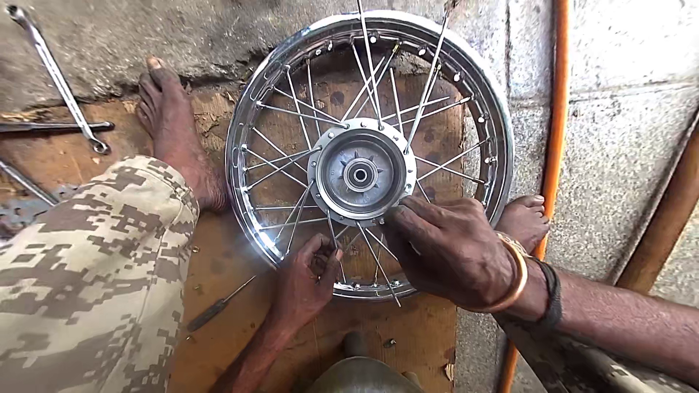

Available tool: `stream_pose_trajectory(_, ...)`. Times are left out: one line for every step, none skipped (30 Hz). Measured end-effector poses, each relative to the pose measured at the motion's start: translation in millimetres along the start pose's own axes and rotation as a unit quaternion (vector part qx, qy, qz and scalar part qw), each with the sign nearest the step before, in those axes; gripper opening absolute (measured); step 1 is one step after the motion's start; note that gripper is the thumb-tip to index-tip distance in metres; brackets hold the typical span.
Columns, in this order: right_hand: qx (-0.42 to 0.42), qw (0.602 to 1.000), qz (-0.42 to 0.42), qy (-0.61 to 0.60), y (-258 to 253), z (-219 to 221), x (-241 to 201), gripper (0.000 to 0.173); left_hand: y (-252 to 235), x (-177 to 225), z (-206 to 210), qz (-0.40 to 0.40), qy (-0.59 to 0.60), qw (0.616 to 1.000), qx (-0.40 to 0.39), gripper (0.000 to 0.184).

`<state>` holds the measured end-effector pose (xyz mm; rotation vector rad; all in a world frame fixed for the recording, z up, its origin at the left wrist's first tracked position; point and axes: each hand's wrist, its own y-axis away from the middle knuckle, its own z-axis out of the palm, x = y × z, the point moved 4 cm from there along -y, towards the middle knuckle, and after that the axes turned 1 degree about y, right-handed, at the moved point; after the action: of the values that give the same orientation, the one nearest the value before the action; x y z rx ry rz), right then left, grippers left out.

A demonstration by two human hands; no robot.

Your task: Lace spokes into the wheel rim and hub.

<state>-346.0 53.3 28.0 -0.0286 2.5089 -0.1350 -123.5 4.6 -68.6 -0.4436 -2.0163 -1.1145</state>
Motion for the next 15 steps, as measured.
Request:
stream_pose_trajectory(-0.007, 1.0, 0.008, 0.003, 0, 0, -2, 0.011, 1, -1, 0, -0.005, 0.002, 1.0, -0.005, 0.012)
stream_pose_trajectory(-0.015, 1.0, 0.007, 0.017, -3, 2, -5, 0.012, 1, -1, 1, -0.006, 0.0, 1.0, -0.005, 0.011)
stream_pose_trajectory(-0.026, 0.999, -0.005, 0.036, -7, 5, -10, 0.013, 1, -1, 1, -0.006, -0.005, 1.0, -0.002, 0.011)
stream_pose_trajectory(-0.039, 0.998, -0.021, 0.053, -11, 7, -15, 0.014, 2, -1, 2, -0.007, -0.009, 1.0, 0.0, 0.01)
stream_pose_trajectory(-0.049, 0.996, -0.035, 0.06, -15, 8, -18, 0.016, 4, -2, 2, -0.005, -0.014, 1.0, 0.005, 0.011)
stream_pose_trajectory(-0.051, 0.995, -0.047, 0.066, -17, 8, -18, 0.017, 3, -2, 1, -0.004, -0.015, 1.0, 0.008, 0.012)
stream_pose_trajectory(-0.052, 0.995, -0.05, 0.069, -18, 8, -16, 0.017, 2, -3, 1, -0.003, -0.018, 1.0, 0.007, 0.013)
stream_pose_trajectory(-0.056, 0.995, -0.048, 0.064, -16, 6, -12, 0.017, 2, -3, 1, 0.002, -0.022, 1.0, 0.007, 0.013)
stream_pose_trajectory(-0.06, 0.996, -0.043, 0.052, -12, 4, -8, 0.017, 3, -3, 1, 0.004, -0.025, 1.0, 0.006, 0.013)
stream_pose_trajectory(-0.058, 0.997, -0.035, 0.024, -8, 1, -3, 0.016, 5, -3, 0, 0.003, -0.025, 1.0, 0.001, 0.013)
stream_pose_trajectory(-0.049, 0.998, -0.026, -0.015, -6, -2, 3, 0.015, 4, -4, 0, 0.001, -0.02, 1.0, -0.003, 0.013)
stream_pose_trajectory(-0.04, 0.998, -0.019, -0.05, -6, -4, 8, 0.013, 3, -4, 0, -0.004, -0.014, 1.0, -0.006, 0.012)
stream_pose_trajectory(-0.035, 0.997, -0.018, -0.073, -7, -5, 11, 0.012, 3, -5, 1, -0.012, -0.011, 1.0, -0.007, 0.012)
stream_pose_trajectory(-0.031, 0.995, -0.029, -0.085, -10, -4, 10, 0.012, 5, -5, 1, -0.017, -0.008, 1.0, -0.009, 0.011)
stream_pose_trajectory(-0.022, 0.995, -0.049, -0.085, -12, -1, 8, 0.012, 5, -5, 2, -0.016, -0.001, 1.0, -0.008, 0.01)
